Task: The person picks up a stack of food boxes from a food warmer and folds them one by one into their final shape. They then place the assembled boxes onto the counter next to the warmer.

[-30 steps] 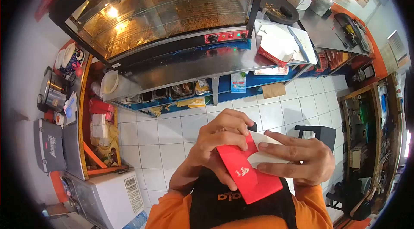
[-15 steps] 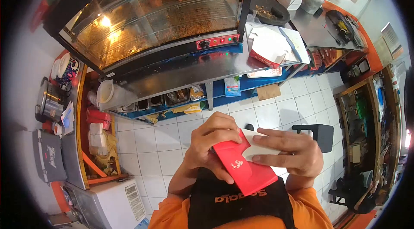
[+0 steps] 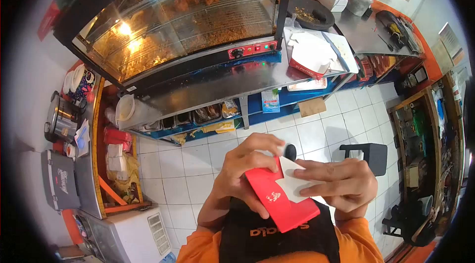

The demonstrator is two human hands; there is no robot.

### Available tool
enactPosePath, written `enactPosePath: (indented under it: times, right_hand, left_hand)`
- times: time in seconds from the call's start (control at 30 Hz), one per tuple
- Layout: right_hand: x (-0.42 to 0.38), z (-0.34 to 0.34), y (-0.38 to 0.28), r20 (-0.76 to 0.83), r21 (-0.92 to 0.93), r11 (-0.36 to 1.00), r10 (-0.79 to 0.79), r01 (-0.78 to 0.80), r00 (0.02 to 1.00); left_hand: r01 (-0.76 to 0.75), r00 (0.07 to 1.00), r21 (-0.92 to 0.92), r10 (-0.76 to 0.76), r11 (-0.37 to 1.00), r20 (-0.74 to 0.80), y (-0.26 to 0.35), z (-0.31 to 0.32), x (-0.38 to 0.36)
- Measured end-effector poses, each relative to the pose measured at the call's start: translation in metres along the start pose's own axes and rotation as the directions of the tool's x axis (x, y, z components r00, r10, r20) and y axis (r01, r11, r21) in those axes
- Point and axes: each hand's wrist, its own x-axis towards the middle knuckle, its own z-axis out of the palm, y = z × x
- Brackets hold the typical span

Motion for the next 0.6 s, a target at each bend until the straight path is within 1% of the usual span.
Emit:
enactPosePath:
  times: [0.03,0.07,0.1,0.13,0.17,0.2,0.23,0.27,0.3,0.33,0.37,0.4,0.43,0.47,0.5,0.53,0.57,0.6]
  right_hand:
    - [0.000,0.003,-0.003,-0.026,-0.018,1.000,0.010,-0.010,1.000]
    - [-0.001,0.005,-0.006,-0.056,-0.039,0.999,0.019,-0.021,0.998]
    - [-0.002,0.006,-0.007,-0.065,-0.039,0.999,0.024,-0.027,0.998]
    - [-0.003,0.007,-0.007,-0.030,-0.064,0.998,0.003,-0.005,1.000]
    - [-0.002,0.006,-0.007,0.009,-0.094,0.995,-0.024,0.025,1.000]
    - [-0.003,0.006,-0.008,0.049,-0.121,0.991,-0.050,0.056,0.998]
    - [-0.004,0.006,-0.009,0.043,-0.127,0.990,-0.055,0.060,0.998]
    - [-0.006,0.006,-0.010,0.028,0.033,0.999,-0.038,0.038,0.999]
    - [-0.008,0.005,-0.009,0.016,0.189,0.982,-0.026,0.022,1.000]
    - [-0.015,0.005,-0.006,-0.037,0.270,0.963,0.025,-0.014,0.999]
    - [-0.027,0.008,-0.006,-0.134,0.326,0.940,0.153,-0.102,0.979]
    - [-0.027,0.013,0.002,-0.196,0.369,0.924,0.186,-0.103,0.963]
    - [-0.029,0.019,0.016,-0.251,0.417,0.903,0.227,-0.106,0.941]
    - [-0.030,0.022,0.024,-0.231,0.349,0.929,0.216,-0.127,0.949]
    - [-0.032,0.026,0.033,-0.210,0.278,0.950,0.206,-0.143,0.956]
    - [-0.031,0.030,0.034,-0.118,0.232,0.940,0.283,-0.251,0.952]
    - [-0.029,0.037,0.035,-0.029,0.181,0.918,0.363,-0.353,0.931]
    - [-0.021,0.051,0.030,-0.162,0.103,0.943,0.330,-0.317,0.930]
  left_hand:
    - [0.026,0.999,0.036,-0.027,0.999,0.027,0.003,0.000,0.001]
    - [0.033,0.999,0.030,-0.034,0.999,0.032,0.004,0.001,-0.003]
    - [0.161,0.985,-0.040,-0.158,0.986,0.067,0.005,0.001,-0.006]
    - [0.289,0.954,-0.104,-0.278,0.951,0.111,0.005,0.002,-0.009]
    - [0.287,0.954,-0.105,-0.274,0.952,0.118,0.004,0.002,-0.010]
    - [0.271,0.959,-0.161,-0.252,0.949,0.131,0.004,0.002,-0.011]
    - [0.252,0.964,-0.214,-0.225,0.944,0.144,0.004,0.002,-0.013]
    - [0.247,0.969,-0.271,-0.228,0.930,0.099,0.005,0.006,-0.018]
    - [0.237,0.971,-0.262,-0.217,0.936,0.105,0.005,0.009,-0.021]
    - [0.193,0.980,-0.334,-0.198,0.923,0.019,0.003,0.011,-0.023]
    - [0.144,0.980,-0.404,-0.186,0.903,-0.066,0.001,0.011,-0.025]
    - [0.159,0.969,-0.375,-0.217,0.913,-0.116,-0.001,0.010,-0.029]
    - [0.162,0.969,-0.374,-0.218,0.913,-0.113,-0.004,0.009,-0.032]
    - [0.107,0.963,-0.456,-0.207,0.883,-0.174,-0.008,0.010,-0.035]
    - [0.076,0.959,-0.462,-0.192,0.884,-0.209,-0.012,0.010,-0.039]
    - [0.045,0.954,-0.466,-0.176,0.884,-0.244,-0.016,0.010,-0.042]
    - [0.059,0.953,-0.470,-0.189,0.881,-0.236,-0.018,0.011,-0.048]
    - [0.067,0.959,-0.438,-0.178,0.897,-0.219,-0.020,0.012,-0.051]
